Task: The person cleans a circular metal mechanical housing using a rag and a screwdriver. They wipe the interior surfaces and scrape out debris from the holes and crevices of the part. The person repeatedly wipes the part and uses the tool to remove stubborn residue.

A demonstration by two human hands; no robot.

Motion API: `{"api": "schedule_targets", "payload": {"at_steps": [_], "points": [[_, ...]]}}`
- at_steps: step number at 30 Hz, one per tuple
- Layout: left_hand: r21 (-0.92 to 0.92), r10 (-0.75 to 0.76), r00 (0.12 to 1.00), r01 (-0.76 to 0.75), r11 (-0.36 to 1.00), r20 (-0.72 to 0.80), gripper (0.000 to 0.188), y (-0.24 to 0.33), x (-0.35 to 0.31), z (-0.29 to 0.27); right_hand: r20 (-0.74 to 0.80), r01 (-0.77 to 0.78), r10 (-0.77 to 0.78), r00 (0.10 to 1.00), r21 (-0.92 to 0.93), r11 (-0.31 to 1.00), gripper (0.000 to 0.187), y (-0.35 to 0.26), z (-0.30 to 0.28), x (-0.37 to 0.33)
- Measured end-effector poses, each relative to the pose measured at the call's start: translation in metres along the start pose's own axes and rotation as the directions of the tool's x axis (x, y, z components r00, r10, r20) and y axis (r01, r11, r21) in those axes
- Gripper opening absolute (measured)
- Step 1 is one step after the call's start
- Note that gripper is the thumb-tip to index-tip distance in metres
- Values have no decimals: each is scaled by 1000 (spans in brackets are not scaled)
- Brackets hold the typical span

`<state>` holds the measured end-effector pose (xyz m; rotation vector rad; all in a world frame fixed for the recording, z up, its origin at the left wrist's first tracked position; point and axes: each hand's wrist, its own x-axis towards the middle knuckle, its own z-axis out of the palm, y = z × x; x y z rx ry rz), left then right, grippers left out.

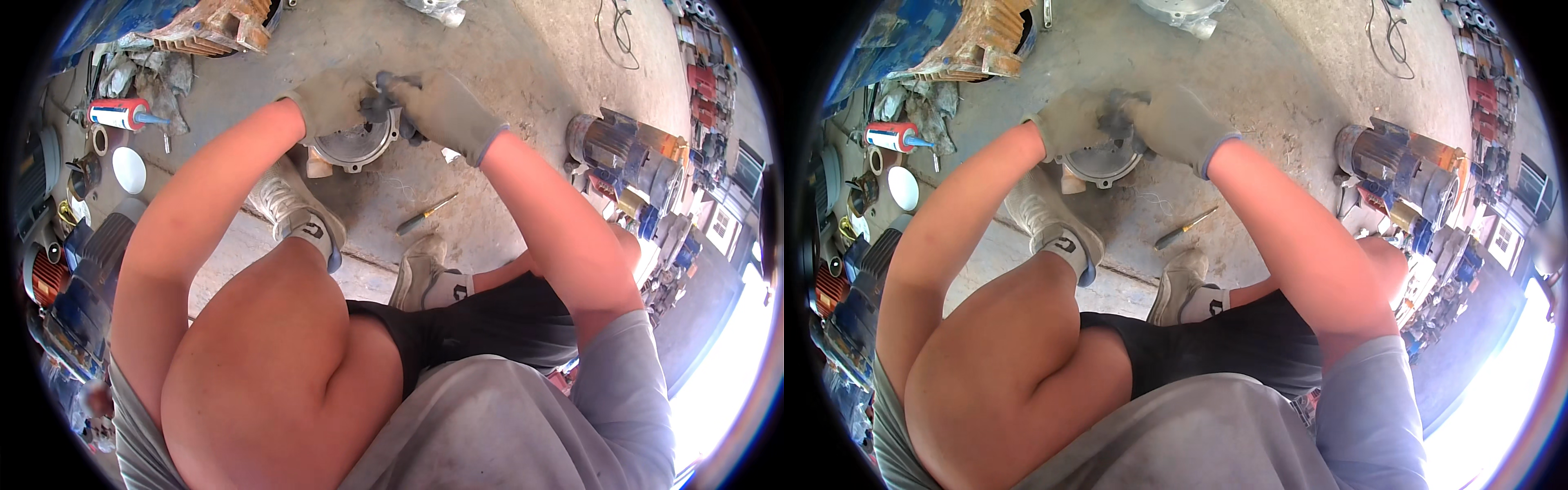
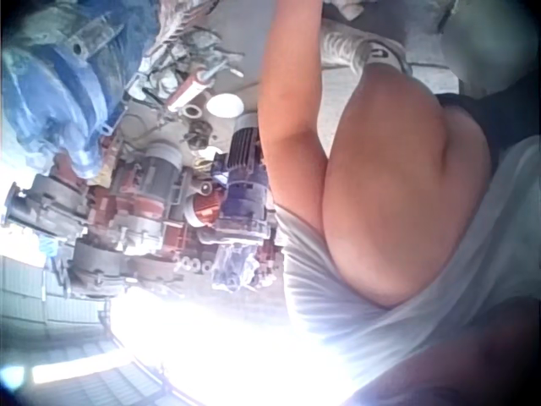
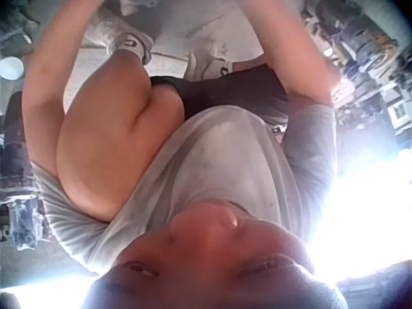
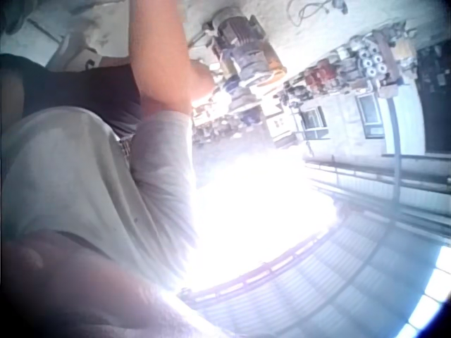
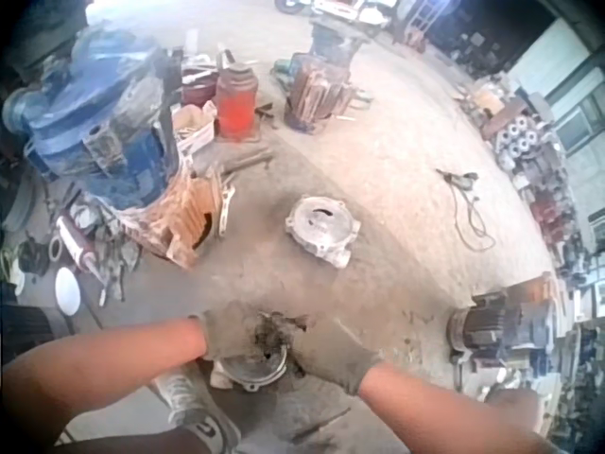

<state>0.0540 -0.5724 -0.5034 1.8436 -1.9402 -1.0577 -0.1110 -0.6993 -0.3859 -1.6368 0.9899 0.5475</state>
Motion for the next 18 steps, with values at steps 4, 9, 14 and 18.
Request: {"api": "schedule_targets", "payload": {"at_steps": [4, 9, 14, 18], "points": [[-69, 3, 999, 0, 998, 33, 38, -3, -1, 1, 65, -159, 147, 987, 521, 839, 51, 31, 5, 19], [-155, -33, 999, 34, 987, 8, 42, -7, -4, 7, -175, 291, -309, 935, -121, 949, 44, 49, 3, 18], [-140, -54, 998, 48, 989, -40, 44, -8, -10, 7, -86, 178, -331, 940, -703, 688, 42, 20, 3, -5], [-161, -91, 992, 104, 981, 90, 43, -4, -5, 1, -142, 164, -197, 970, -217, 962, 45, 25, 23, -2]]}}
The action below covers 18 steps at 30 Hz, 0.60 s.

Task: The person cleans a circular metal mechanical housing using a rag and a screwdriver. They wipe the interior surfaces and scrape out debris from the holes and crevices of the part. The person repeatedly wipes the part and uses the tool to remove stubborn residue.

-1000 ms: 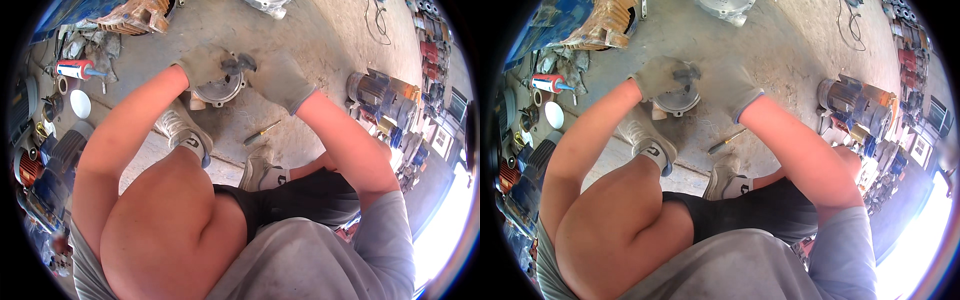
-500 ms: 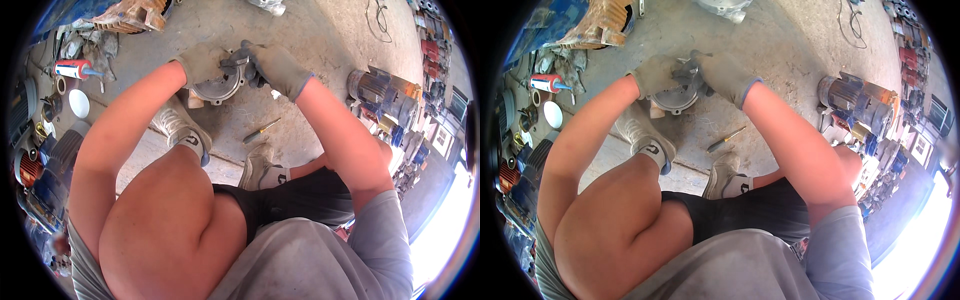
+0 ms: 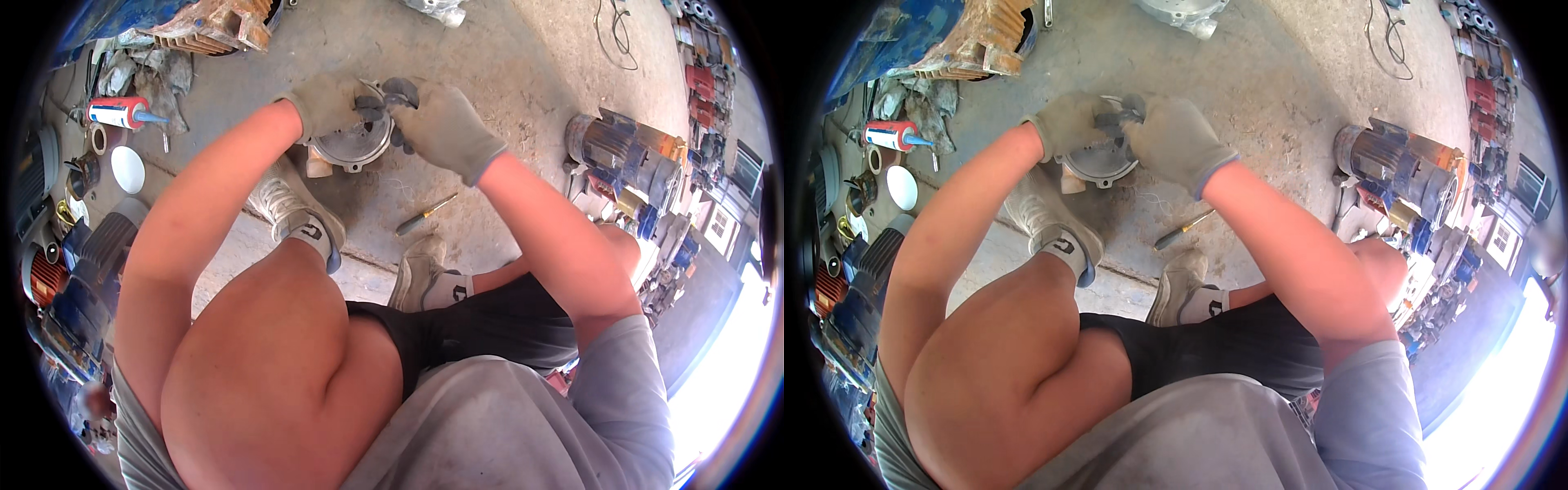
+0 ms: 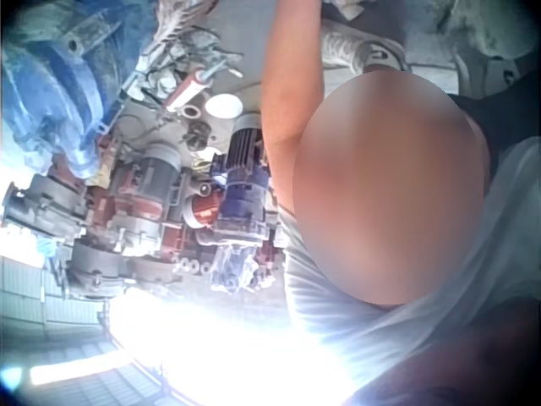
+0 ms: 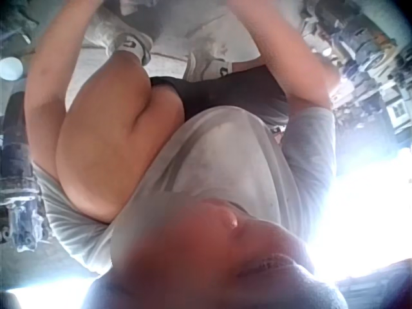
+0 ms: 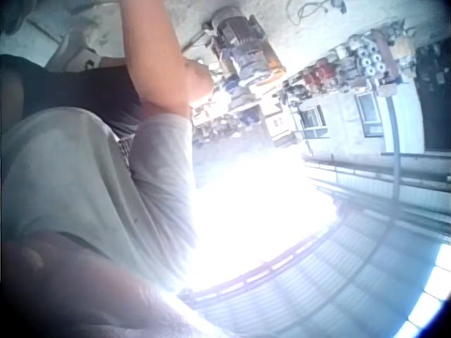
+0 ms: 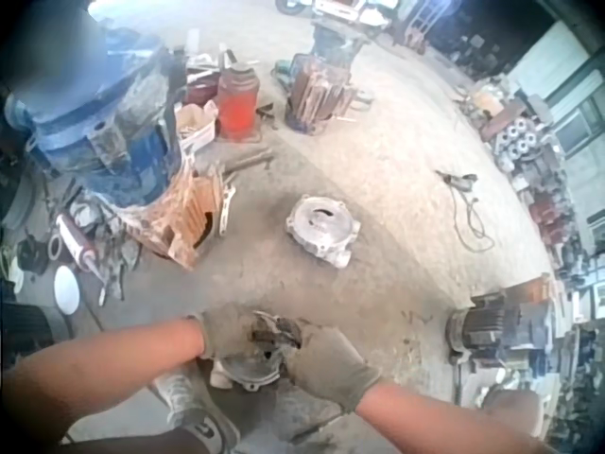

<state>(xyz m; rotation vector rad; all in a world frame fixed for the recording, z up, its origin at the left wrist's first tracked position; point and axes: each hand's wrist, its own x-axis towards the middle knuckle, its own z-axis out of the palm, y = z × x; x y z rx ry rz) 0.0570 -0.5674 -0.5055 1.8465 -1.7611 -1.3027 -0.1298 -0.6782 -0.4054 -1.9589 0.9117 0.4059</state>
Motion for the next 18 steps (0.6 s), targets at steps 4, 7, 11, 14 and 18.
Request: {"api": "schedule_targets", "payload": {"at_steps": [4, 7, 11, 14, 18], "points": [[-25, -49, 999, 49, 999, 0, 39, 6, -4, -7, 110, 170, -151, 982, -194, 966, 43, -6, -27, -1], [-8, -27, 1000, 27, 1000, 14, 37, 8, -4, -2, 93, 23, -7, 996, -171, 985, 43, -16, -25, 6], [-47, -65, 998, 65, 997, 7, 35, 7, -1, -6, 193, -354, 309, 931, 677, 645, 44, -5, -2, 15], [46, -35, 998, 32, 998, 53, 41, 6, 1, -10, -92, -96, 125, 988, 267, 959, 42, -1, -6, 7], [-43, -73, 997, 72, 996, -37, 38, 11, -2, -11, -132, 117, -189, 973, -425, 898, 44, 5, -11, 1]]}}
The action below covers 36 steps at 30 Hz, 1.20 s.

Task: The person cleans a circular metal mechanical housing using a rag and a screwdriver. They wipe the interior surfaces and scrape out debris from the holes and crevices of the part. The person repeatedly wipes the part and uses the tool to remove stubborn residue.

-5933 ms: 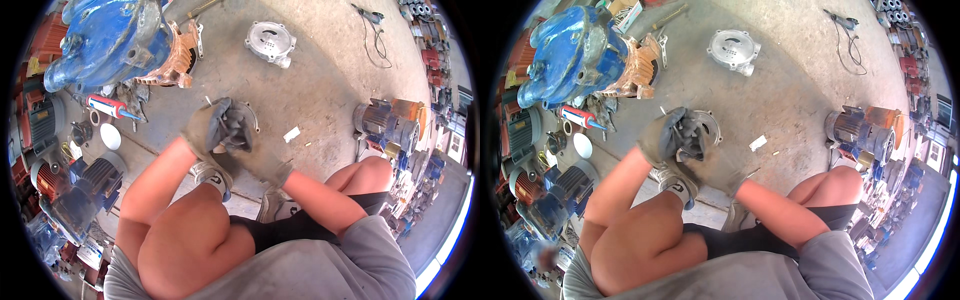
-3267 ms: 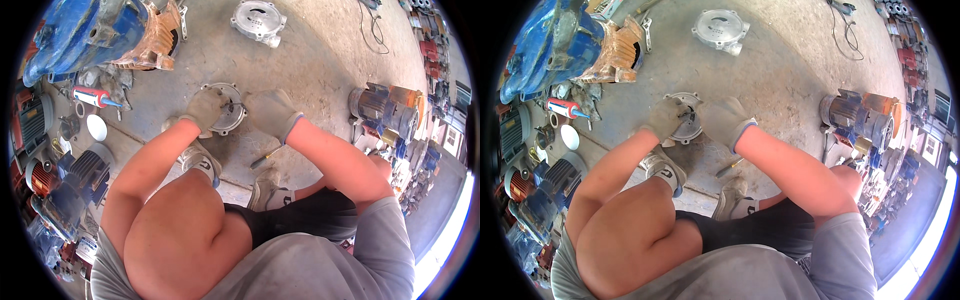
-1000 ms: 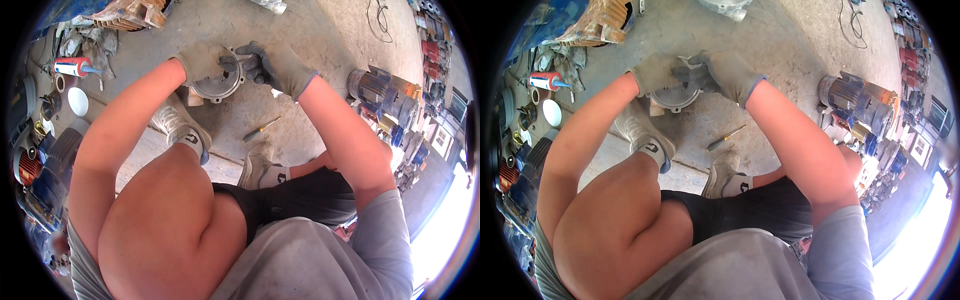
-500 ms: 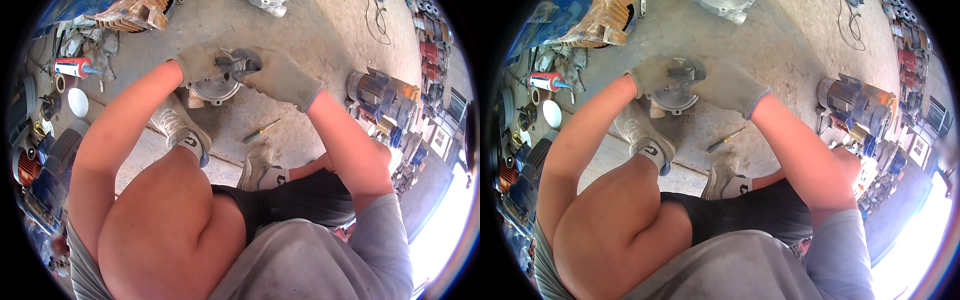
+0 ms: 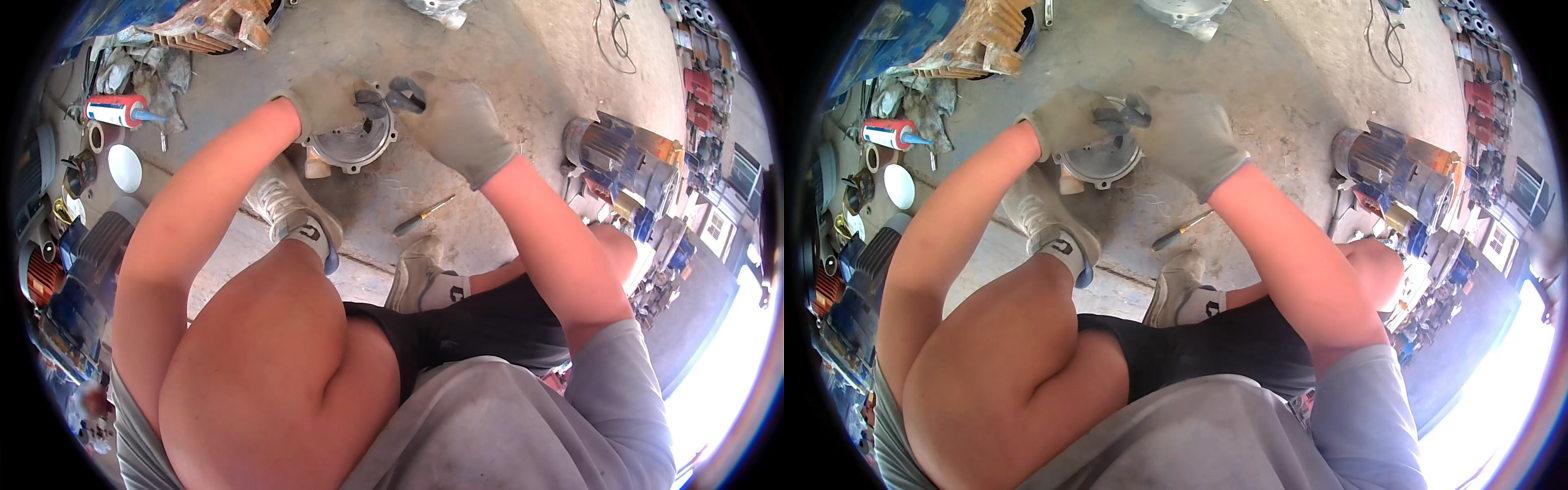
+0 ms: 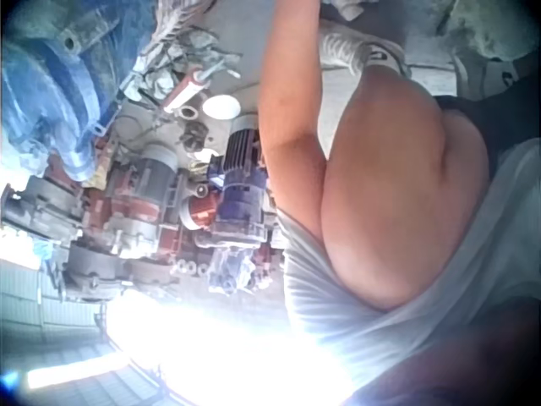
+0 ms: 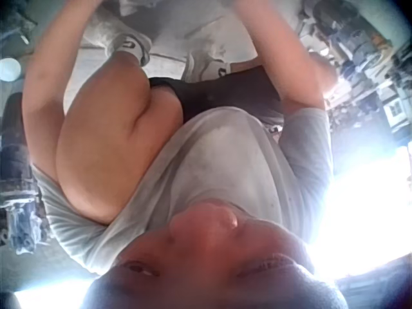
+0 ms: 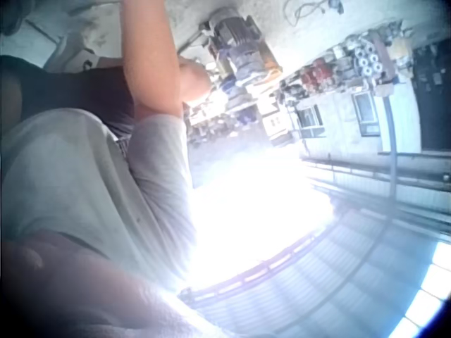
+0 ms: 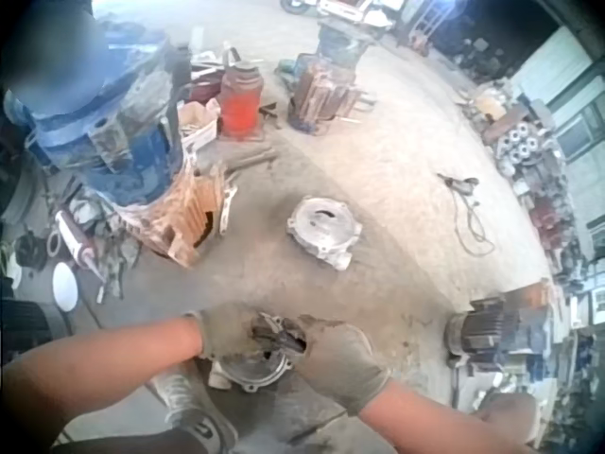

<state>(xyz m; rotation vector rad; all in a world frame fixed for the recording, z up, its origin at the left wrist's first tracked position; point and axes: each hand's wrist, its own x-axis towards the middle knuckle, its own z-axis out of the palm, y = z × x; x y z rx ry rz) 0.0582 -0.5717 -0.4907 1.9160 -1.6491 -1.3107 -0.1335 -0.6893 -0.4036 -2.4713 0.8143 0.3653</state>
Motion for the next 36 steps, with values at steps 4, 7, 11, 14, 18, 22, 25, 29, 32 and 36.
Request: {"api": "schedule_targets", "payload": {"at_steps": [4, 7, 11, 14, 18, 22, 25, 29, 32, 36], "points": [[76, 52, 998, -54, 996, 19, 41, -9, 8, 5, 247, -247, 159, 956, 383, 890, 48, -11, 3, 3], [81, 70, 997, -68, 994, -14, 43, -13, 6, 12, 209, -104, 28, 977, 361, 927, 47, -8, -14, 1], [165, -17, 989, -8, 986, 149, 44, 16, 7, -4, 253, -159, 121, 960, 137, 978, 46, -5, -13, 15], [120, 161, 987, -161, 980, 12, 39, -3, 2, 8, 420, -523, 312, 852, 710, 472, 43, 1, 3, 20], [48, 41, 994, -46, 998, 98, 39, -1, 0, 8, 299, -368, 239, 924, 524, 768, 42, -3, -13, 10], [-9, 65, 993, -65, 998, 100, 47, -2, -5, 2, 50, 321, -317, 947, -122, 939, 39, 16, -11, 9], [196, 142, 985, -121, 973, -95, 62, -10, -25, 10, 172, 455, -422, 890, -294, 840, 34, 25, -20, 28], [493, 44, 992, 21, 870, -120, 89, -15, -68, 45, 464, 428, -219, 858, -412, 804, 24, 9, -32, 39], [588, 101, 994, -61, 807, -36, 97, -26, -84, 57, 404, 292, -144, 903, -331, 898, 21, 5, -26, 27], [509, 166, 985, -123, 852, -40, 84, -25, -87, 61, 235, 250, -173, 956, -351, 902, 23, -1, -26, 12]]}}
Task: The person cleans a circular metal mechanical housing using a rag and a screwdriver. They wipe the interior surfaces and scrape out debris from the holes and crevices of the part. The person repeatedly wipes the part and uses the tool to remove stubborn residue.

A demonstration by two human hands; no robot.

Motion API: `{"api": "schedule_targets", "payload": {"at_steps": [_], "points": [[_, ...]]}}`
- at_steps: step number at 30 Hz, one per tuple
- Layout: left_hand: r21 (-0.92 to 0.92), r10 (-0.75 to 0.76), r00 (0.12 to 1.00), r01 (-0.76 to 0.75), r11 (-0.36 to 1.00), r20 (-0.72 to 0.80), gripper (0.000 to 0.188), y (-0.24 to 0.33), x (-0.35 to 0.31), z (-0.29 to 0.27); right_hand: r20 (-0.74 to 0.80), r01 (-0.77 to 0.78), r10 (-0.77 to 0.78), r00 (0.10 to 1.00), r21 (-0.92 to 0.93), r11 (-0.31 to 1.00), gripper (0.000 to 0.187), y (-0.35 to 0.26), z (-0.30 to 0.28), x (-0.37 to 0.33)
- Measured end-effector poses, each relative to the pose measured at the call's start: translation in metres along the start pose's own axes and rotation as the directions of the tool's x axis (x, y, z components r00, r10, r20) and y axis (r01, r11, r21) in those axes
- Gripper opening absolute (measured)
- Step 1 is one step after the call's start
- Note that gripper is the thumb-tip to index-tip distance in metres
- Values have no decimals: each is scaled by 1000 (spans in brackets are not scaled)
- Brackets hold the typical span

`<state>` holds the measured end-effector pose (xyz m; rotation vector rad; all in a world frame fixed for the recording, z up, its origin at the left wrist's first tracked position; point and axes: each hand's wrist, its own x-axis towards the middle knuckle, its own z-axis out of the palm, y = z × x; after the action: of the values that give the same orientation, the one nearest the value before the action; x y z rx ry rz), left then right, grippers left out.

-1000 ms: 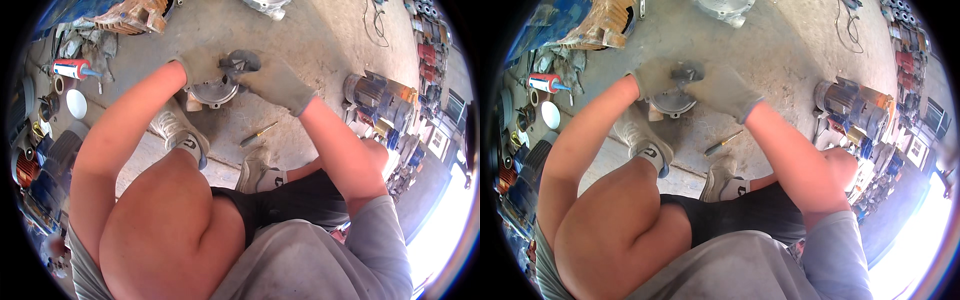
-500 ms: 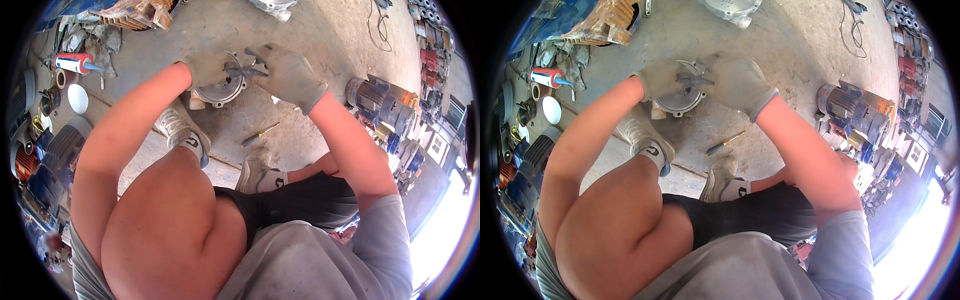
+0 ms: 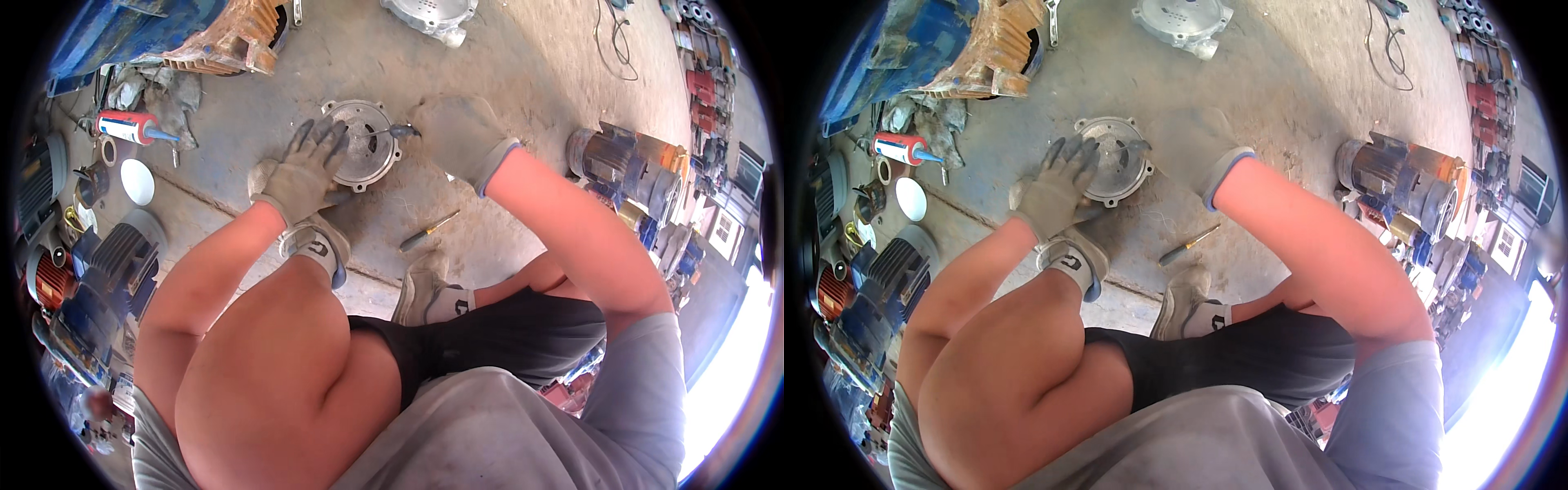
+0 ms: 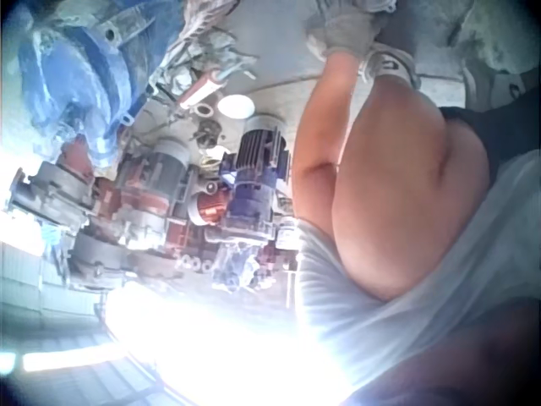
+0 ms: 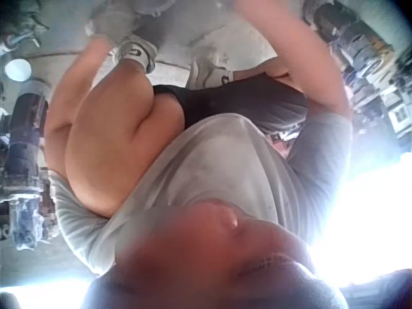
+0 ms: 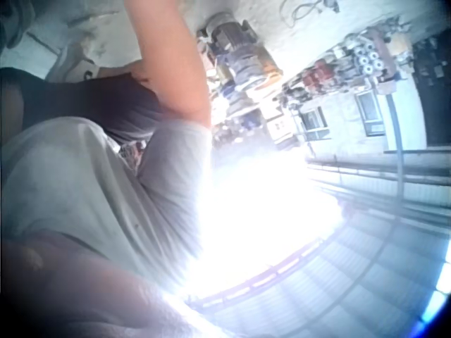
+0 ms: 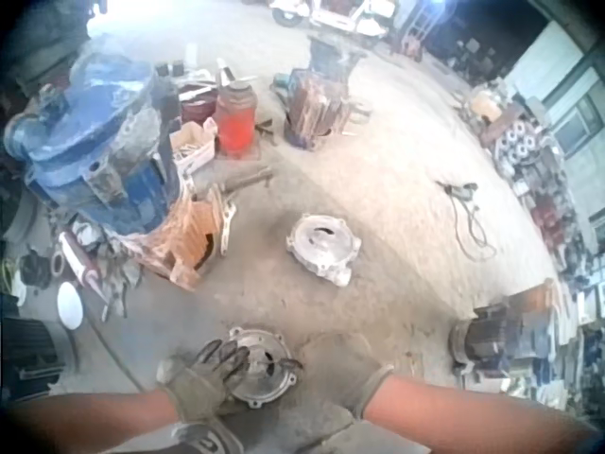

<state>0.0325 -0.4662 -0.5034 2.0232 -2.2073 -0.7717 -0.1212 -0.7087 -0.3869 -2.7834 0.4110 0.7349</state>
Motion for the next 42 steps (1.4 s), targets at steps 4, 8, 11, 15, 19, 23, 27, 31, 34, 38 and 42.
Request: {"api": "schedule_targets", "payload": {"at_steps": [4, 8, 11, 15, 19, 23, 27, 31, 34, 38, 42], "points": [[164, 150, 988, -141, 976, -40, 59, 4, -3, 19, 64, 106, -93, 994, -258, 960, 19, -2, -2, 11], [195, 138, 989, -145, 970, 49, 53, 4, 2, 16, 11, 125, -125, 992, -146, 981, 19, -4, 10, 8], [204, 150, 986, -161, 966, 67, 51, 2, 6, 13, -62, 26, -30, 998, -66, 997, 19, -16, 34, 4], [184, 134, 987, -148, 972, 87, 51, 2, 2, 14, 229, -276, 236, 944, 161, 948, 26, -41, -11, 11], [191, 123, 990, -133, 972, 62, 58, 1, -1, 18, 250, -320, 268, 930, 198, 927, 31, -41, -10, 12], [142, 150, 988, -151, 978, 22, 57, -6, 0, 28, -31, 15, -3, 1000, 413, 911, 42, -18, 13, -3], [96, 151, 988, -146, 985, -43, 59, -6, -1, 30, 23, 181, -218, 976, 477, 860, 55, -3, 25, -10], [96, 141, 988, -134, 986, -66, 61, -7, -3, 35, 131, 170, -270, 954, 506, 846, 59, -8, 3, -19], [53, 110, 989, -105, 993, -96, 62, -5, -8, 39, 161, 140, -259, 952, 523, 841, 58, -16, -30, -25], [126, 115, 992, -107, 986, -58, 63, -4, -6, 33, 94, 124, -182, 979, 438, 890, 48, -7, -22, -21], [92, -66, 998, 67, 994, -11, 70, 13, -3, 4, 29, 8, -24, 999, 445, 895, 37, -3, 19, -5]]}}
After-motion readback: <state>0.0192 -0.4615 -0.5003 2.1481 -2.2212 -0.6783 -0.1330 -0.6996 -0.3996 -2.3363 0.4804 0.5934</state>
